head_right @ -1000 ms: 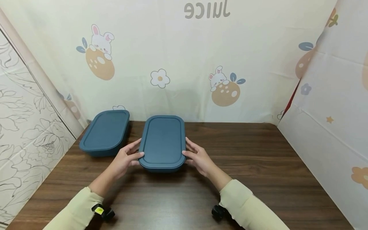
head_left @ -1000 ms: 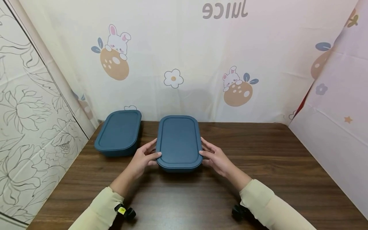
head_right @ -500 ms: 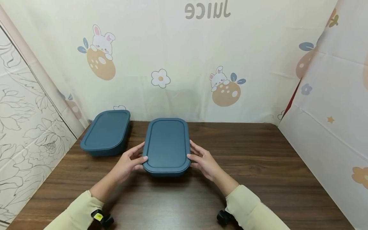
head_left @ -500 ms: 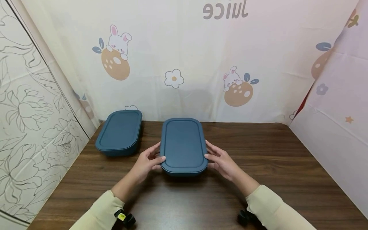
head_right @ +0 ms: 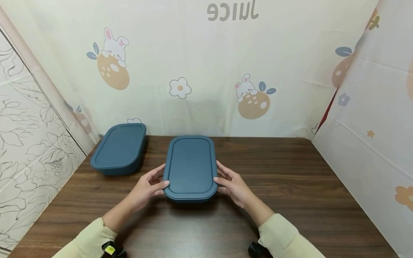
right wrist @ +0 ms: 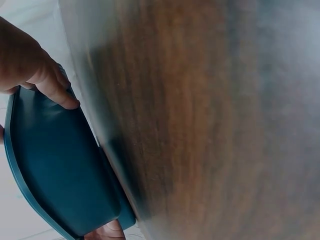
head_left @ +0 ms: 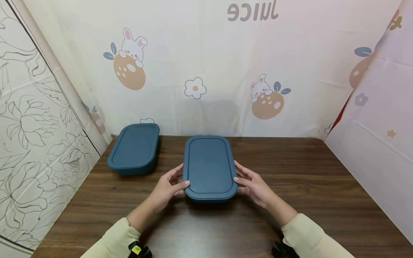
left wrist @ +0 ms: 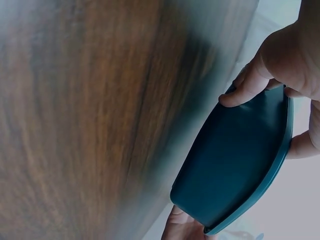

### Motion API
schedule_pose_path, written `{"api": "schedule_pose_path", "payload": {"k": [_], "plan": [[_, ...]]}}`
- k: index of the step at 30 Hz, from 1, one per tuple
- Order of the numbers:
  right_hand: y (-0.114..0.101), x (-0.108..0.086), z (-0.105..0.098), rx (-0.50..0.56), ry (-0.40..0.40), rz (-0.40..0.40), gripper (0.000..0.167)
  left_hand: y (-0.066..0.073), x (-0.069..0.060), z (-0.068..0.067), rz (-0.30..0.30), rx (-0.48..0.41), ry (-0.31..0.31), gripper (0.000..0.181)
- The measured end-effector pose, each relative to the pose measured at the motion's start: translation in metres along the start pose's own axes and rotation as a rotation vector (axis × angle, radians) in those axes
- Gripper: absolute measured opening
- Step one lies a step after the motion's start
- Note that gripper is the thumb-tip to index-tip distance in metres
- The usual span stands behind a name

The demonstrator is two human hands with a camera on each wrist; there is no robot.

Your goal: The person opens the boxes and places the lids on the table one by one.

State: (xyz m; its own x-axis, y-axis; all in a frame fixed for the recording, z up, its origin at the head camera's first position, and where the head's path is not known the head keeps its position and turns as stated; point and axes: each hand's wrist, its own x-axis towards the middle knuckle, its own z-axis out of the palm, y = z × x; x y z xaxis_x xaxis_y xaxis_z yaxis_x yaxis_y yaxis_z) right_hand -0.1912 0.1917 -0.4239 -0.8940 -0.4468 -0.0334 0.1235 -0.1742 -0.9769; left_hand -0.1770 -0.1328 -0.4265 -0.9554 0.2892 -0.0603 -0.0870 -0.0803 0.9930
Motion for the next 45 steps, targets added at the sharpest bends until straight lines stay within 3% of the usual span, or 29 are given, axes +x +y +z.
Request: {"api": "schedule_pose_path", "payload": {"k": [16, 29, 45], "plan": [[0.010, -0.013, -0.006, -0.019, -0.002, 0.024, 0.071, -0.009, -0.006, 0.010, -0.038, 0.000, -0.003, 0.071], [0.013, -0.021, -0.007, -0.031, 0.010, 0.023, 0.072, -0.014, -0.010, 0.013, -0.027, 0.041, -0.031, 0.074], [0.007, -0.021, -0.005, -0.071, 0.044, 0.060, 0.072, -0.016, -0.009, 0.013, -0.033, 0.009, -0.038, 0.074]]}}
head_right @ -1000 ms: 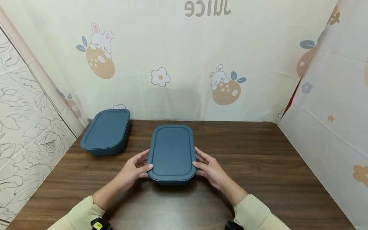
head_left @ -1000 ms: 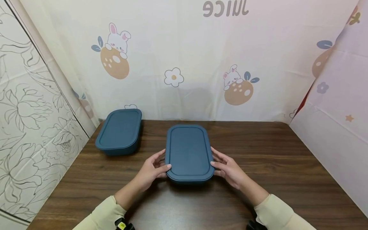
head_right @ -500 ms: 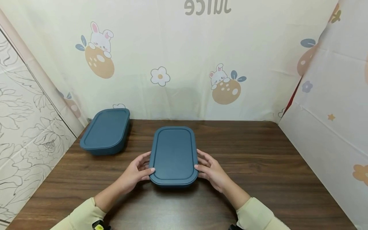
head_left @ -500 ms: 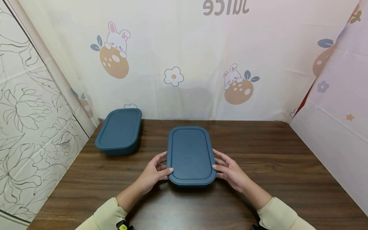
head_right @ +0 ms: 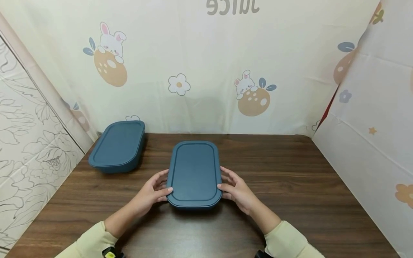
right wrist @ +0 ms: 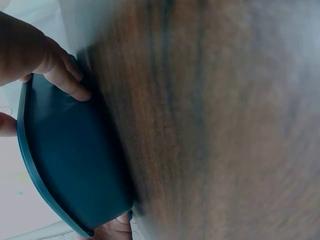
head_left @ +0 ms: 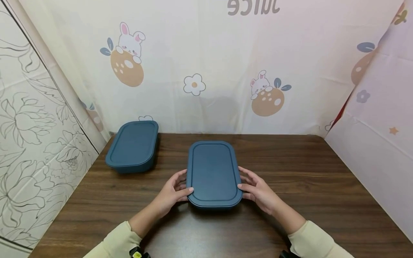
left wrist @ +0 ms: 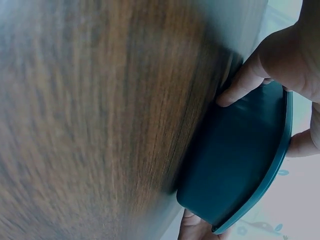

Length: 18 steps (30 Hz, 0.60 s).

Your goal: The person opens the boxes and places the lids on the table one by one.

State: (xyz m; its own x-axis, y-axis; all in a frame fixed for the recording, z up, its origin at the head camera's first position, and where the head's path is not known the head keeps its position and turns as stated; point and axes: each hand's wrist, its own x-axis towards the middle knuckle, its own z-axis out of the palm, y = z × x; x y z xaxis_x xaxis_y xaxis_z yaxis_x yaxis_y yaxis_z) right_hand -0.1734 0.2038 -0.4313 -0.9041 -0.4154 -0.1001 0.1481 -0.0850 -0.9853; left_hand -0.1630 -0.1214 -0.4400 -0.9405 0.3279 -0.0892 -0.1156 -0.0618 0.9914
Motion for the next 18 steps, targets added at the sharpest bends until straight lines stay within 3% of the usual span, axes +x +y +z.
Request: {"api": "schedule_pose_path", "payload": {"k": [9, 18], "plan": [[-0.007, -0.004, 0.003, -0.045, 0.019, 0.015, 0.071, 0.001, -0.004, 0.001, -0.010, -0.001, 0.011, 0.071], [-0.018, -0.010, 0.003, -0.078, 0.008, 0.017, 0.069, 0.002, -0.007, -0.003, 0.008, -0.018, -0.032, 0.068]]}}
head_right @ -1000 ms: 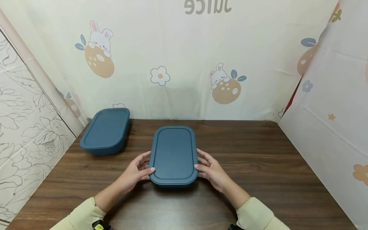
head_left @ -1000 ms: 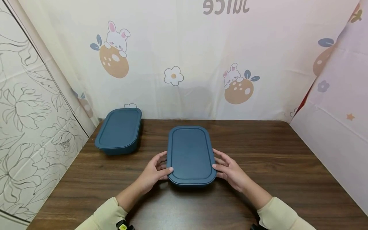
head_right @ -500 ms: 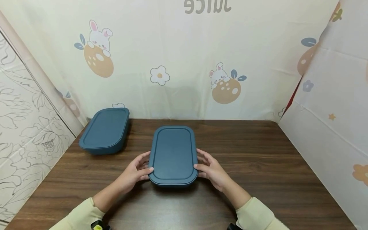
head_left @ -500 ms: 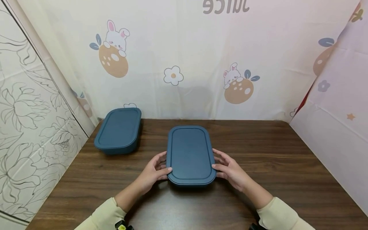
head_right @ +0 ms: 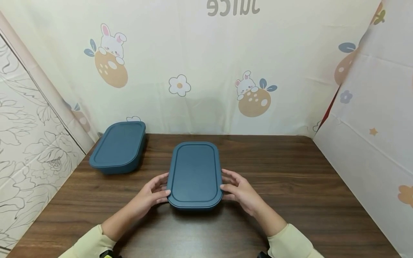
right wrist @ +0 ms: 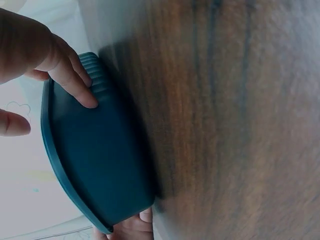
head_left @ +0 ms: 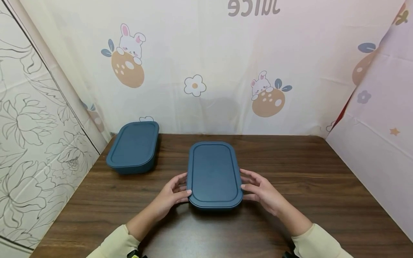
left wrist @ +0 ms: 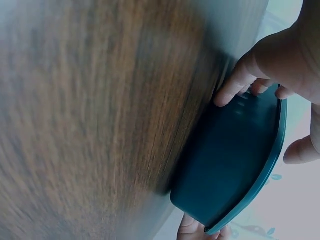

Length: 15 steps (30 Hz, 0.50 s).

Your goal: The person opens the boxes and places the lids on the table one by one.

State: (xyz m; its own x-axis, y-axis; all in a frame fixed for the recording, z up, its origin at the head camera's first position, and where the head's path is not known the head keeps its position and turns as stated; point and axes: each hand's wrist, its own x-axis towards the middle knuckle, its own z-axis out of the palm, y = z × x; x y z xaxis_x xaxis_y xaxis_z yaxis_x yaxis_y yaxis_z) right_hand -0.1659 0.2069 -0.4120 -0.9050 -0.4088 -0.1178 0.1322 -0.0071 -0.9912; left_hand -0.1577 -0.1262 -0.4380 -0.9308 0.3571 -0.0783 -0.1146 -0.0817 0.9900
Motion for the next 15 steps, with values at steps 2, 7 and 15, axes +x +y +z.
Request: {"api": "schedule_pose_path", "payload": {"k": [2, 7, 15], "plan": [[-0.0016, -0.0015, -0.0005, -0.007, 0.005, 0.003, 0.066, 0.0006, -0.0012, -0.0004, 0.015, 0.004, 0.003, 0.067], [-0.0042, -0.0043, -0.0009, -0.019, 0.030, 0.004, 0.064, 0.0029, -0.0032, -0.0015, 0.053, 0.021, 0.063, 0.060], [-0.0073, -0.0103, 0.0004, -0.218, 0.076, -0.052, 0.057, 0.0080, -0.0077, -0.0013, 0.111, 0.211, 0.195, 0.035]]}}
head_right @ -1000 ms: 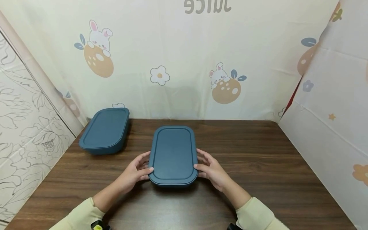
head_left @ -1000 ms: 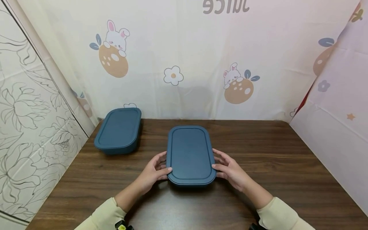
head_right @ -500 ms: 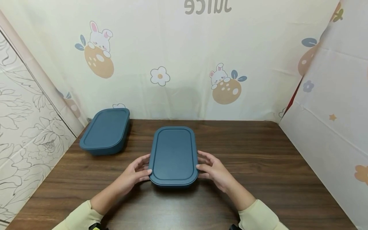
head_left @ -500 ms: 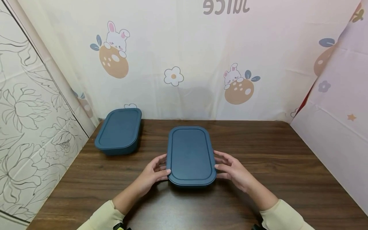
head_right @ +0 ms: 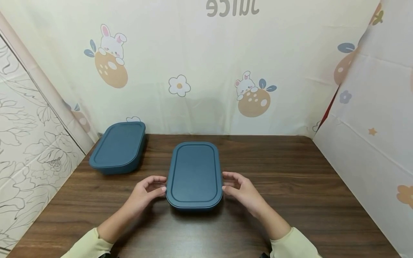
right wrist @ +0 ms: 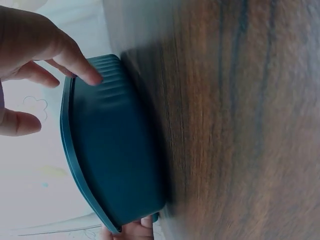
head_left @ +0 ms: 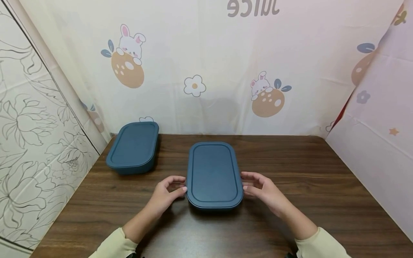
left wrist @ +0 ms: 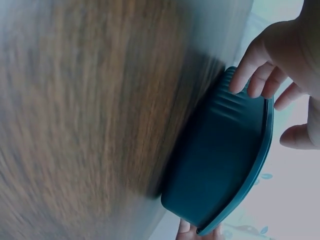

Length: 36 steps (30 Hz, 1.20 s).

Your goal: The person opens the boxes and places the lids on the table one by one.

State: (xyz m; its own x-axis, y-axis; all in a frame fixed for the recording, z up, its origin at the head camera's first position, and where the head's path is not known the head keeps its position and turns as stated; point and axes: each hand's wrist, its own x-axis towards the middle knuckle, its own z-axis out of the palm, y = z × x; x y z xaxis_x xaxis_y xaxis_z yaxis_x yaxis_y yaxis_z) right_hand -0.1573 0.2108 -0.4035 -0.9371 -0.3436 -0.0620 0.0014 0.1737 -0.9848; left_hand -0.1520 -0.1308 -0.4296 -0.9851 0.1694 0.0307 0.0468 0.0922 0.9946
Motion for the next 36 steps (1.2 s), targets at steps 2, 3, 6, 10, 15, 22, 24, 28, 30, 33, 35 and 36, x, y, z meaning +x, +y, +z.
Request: {"api": "schedule_pose_path", "payload": {"k": [2, 3, 6, 10, 15, 22, 24, 28, 30, 33, 35, 36], "plan": [[-0.001, -0.002, 0.000, -0.099, 0.018, -0.024, 0.054, -0.001, -0.001, -0.001, 0.037, 0.082, 0.027, 0.028], [-0.002, -0.003, 0.000, -0.153, 0.028, -0.037, 0.053, -0.001, -0.001, -0.001, 0.059, 0.120, 0.038, 0.025], [-0.003, -0.005, 0.001, -0.299, 0.063, -0.089, 0.049, -0.002, -0.002, -0.002, 0.134, 0.211, 0.050, 0.020], [-0.002, -0.007, 0.004, -0.409, 0.079, -0.196, 0.046, 0.000, -0.003, -0.003, 0.218, 0.274, 0.028, 0.019], [-0.001, -0.008, 0.005, -0.497, 0.061, -0.330, 0.046, 0.004, -0.007, -0.006, 0.335, 0.377, -0.017, 0.020], [-0.002, -0.011, 0.009, -0.701, 0.063, -0.478, 0.049, 0.010, -0.009, -0.011, 0.506, 0.586, -0.029, 0.026], [-0.003, -0.012, 0.011, -0.740, 0.053, -0.516, 0.049, 0.013, -0.008, -0.011, 0.559, 0.633, -0.033, 0.027], [-0.007, -0.013, 0.015, -0.800, 0.026, -0.579, 0.049, 0.019, -0.006, -0.013, 0.653, 0.722, -0.054, 0.030], [-0.009, -0.013, 0.017, -0.832, 0.017, -0.597, 0.050, 0.022, -0.005, -0.013, 0.693, 0.759, -0.079, 0.034], [-0.013, -0.014, 0.020, -0.878, 0.004, -0.614, 0.050, 0.025, -0.005, -0.014, 0.744, 0.803, -0.125, 0.040], [-0.016, -0.014, 0.022, -0.901, -0.010, -0.619, 0.049, 0.027, -0.004, -0.014, 0.778, 0.820, -0.161, 0.042], [-0.017, -0.014, 0.023, -0.912, -0.018, -0.619, 0.049, 0.028, -0.004, -0.014, 0.791, 0.828, -0.181, 0.043]]}}
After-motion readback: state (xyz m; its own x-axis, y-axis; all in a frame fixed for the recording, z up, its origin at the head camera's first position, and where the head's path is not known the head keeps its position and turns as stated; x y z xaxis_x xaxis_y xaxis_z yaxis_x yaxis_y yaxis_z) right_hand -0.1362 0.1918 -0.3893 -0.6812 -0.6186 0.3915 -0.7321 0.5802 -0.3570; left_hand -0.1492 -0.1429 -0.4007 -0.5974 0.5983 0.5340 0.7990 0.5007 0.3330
